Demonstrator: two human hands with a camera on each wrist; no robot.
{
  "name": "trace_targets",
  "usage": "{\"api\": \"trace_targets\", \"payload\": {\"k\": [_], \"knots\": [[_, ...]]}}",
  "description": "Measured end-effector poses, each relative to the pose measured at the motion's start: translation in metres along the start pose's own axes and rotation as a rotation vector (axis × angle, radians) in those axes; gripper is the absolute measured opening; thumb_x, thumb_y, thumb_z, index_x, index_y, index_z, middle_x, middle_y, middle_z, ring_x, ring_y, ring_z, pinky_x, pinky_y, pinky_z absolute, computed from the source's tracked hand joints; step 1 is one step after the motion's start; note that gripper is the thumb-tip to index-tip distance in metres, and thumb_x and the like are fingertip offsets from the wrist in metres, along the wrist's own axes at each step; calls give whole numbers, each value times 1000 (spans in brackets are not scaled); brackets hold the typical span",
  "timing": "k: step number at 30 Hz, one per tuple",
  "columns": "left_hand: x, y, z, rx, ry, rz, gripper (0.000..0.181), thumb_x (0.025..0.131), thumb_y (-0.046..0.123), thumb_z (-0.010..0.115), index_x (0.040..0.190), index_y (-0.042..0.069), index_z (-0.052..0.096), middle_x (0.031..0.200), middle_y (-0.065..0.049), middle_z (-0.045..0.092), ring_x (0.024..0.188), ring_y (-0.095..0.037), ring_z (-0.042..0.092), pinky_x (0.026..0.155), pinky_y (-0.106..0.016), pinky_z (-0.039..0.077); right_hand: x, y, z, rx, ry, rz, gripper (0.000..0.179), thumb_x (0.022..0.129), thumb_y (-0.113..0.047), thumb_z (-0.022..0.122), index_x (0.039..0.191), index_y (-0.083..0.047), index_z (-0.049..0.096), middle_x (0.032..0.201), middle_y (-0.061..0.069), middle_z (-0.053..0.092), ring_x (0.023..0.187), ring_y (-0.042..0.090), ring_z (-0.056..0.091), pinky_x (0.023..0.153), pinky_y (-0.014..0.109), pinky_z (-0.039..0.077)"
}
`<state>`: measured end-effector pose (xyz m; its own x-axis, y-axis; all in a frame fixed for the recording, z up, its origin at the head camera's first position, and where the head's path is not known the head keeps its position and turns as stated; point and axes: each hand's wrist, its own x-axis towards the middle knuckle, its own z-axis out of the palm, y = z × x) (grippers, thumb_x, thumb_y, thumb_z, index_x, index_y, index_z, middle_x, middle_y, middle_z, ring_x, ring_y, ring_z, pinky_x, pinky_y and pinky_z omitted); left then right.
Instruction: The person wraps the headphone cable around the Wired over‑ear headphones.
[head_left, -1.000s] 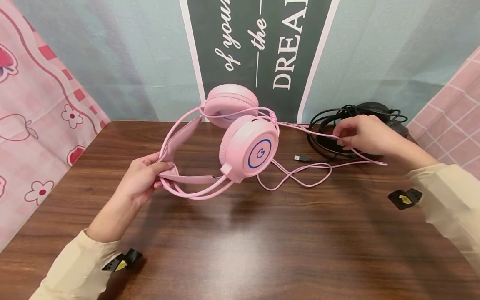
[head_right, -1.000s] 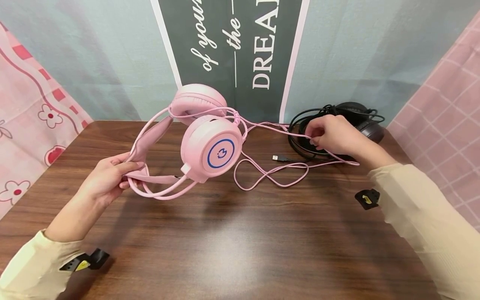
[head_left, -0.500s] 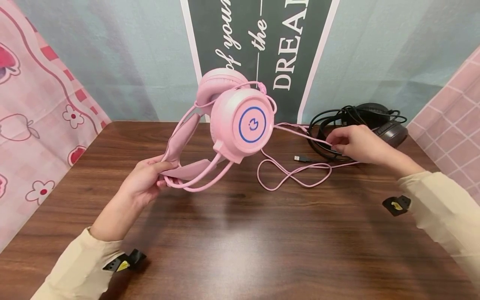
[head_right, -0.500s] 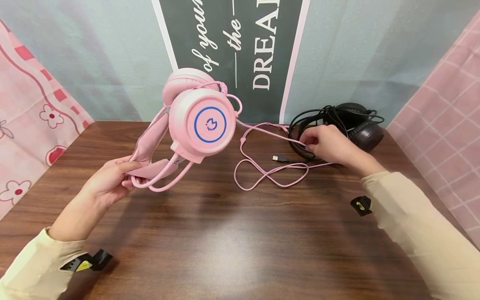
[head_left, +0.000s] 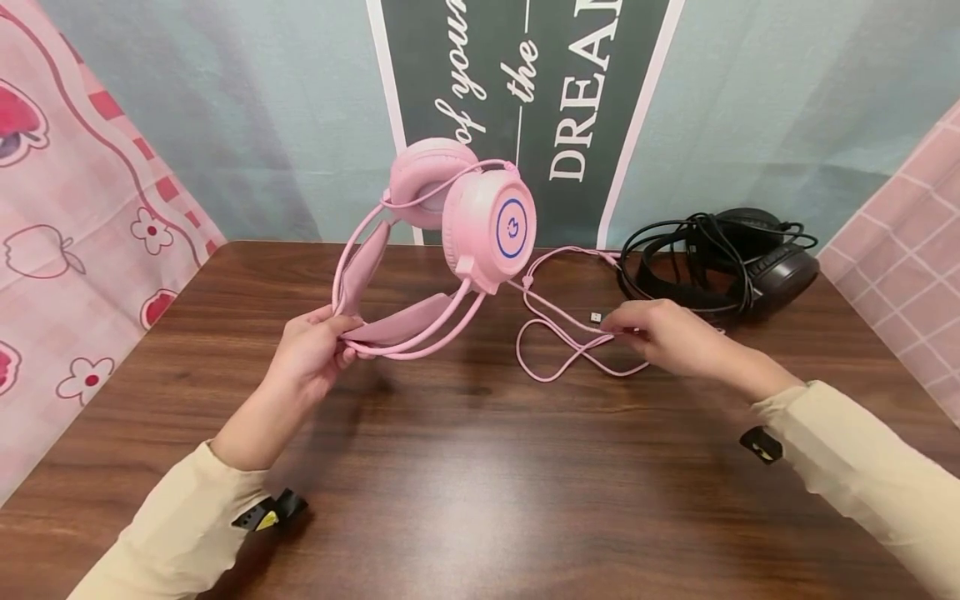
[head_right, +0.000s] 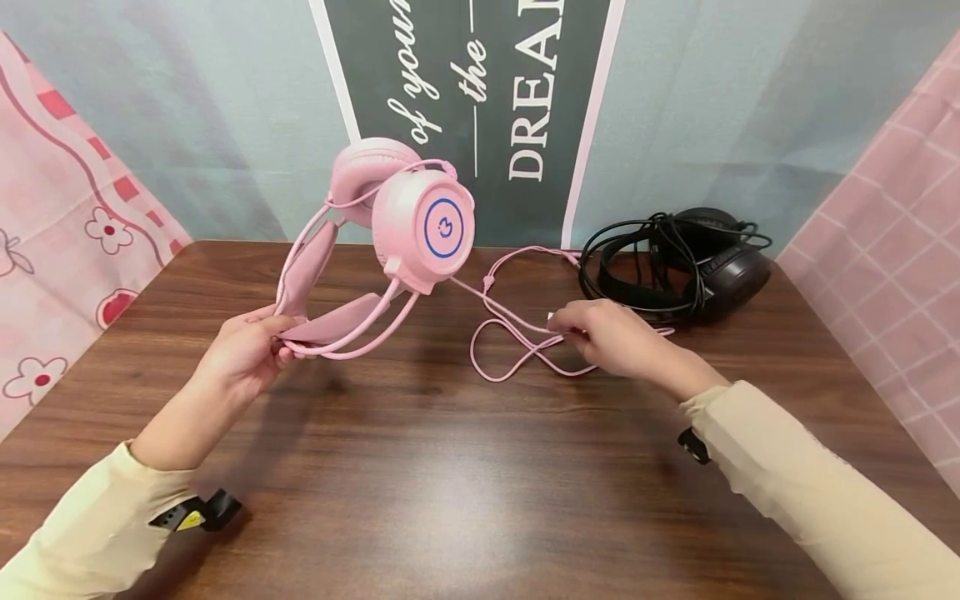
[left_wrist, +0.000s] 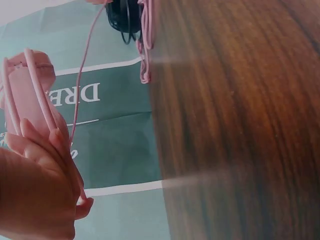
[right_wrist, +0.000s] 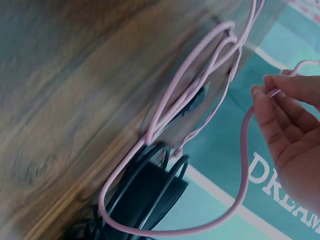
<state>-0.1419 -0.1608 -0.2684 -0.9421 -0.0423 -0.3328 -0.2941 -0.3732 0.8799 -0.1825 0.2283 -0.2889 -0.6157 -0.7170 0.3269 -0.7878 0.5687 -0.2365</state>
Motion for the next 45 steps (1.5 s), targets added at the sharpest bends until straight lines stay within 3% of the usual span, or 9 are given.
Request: {"api": "trace_targets", "payload": {"k": [5,11,14,21,29,35,41,45], "knots": [[4,-6,2,45,62,32,13,84,-9,45,78,0,52,54,-3,53,41,-8,55,37,-12,42,4,-11,5,21,18,-116,33,67,13,66,89,-12,67,82,-7,58,73,8,54,59,26,45],[8,-11,3,85,93,58,7,84,-9,44,86,-3,48,54,-2,53,40,-8,55,38,-11,42,11,-30,5,25,17,-203,32,70,10,66,91,-14,69,79,-10,51,71,5,50,60,19,43],[8,-12,2,102,103,69,7,84,-9,44,89,-4,47,55,-2,54,41,-7,54,38,-12,43,15,-38,3,55,33,-248,34,69,11,65,92,-13,69,80,-8,52,69,2,48,59,15,39],[7,-15,2,151,119,112,10,84,-9,45,94,-6,47,57,-2,58,42,-4,52,39,-12,45,25,-55,-5,97,95,-340,41,65,17,54,92,-10,68,87,-6,57,74,5,53,62,17,43],[7,-19,3,303,109,197,26,82,-10,43,108,-12,46,56,-1,56,42,-3,51,40,-14,46,39,-72,-18,100,191,-362,29,69,13,62,89,-8,67,85,-3,59,76,7,57,65,21,46],[6,-22,8,401,64,242,40,81,-10,42,121,-12,44,56,-2,56,42,-5,55,41,-17,49,48,-81,-24,44,232,-343,25,70,10,65,88,-7,68,85,-3,60,73,7,55,60,24,46],[1,-24,12,525,21,305,36,79,-10,42,114,-10,49,54,-3,55,41,-6,53,40,-20,48,52,-86,-24,-51,260,-321,21,69,9,67,84,-6,67,79,-1,58,66,10,53,55,27,46],[-1,-25,16,585,12,313,38,77,-10,43,114,-7,51,52,-4,53,39,-7,52,39,-22,49,53,-87,-21,-92,269,-304,17,68,8,67,80,-5,66,75,0,56,64,10,53,52,28,46]]}}
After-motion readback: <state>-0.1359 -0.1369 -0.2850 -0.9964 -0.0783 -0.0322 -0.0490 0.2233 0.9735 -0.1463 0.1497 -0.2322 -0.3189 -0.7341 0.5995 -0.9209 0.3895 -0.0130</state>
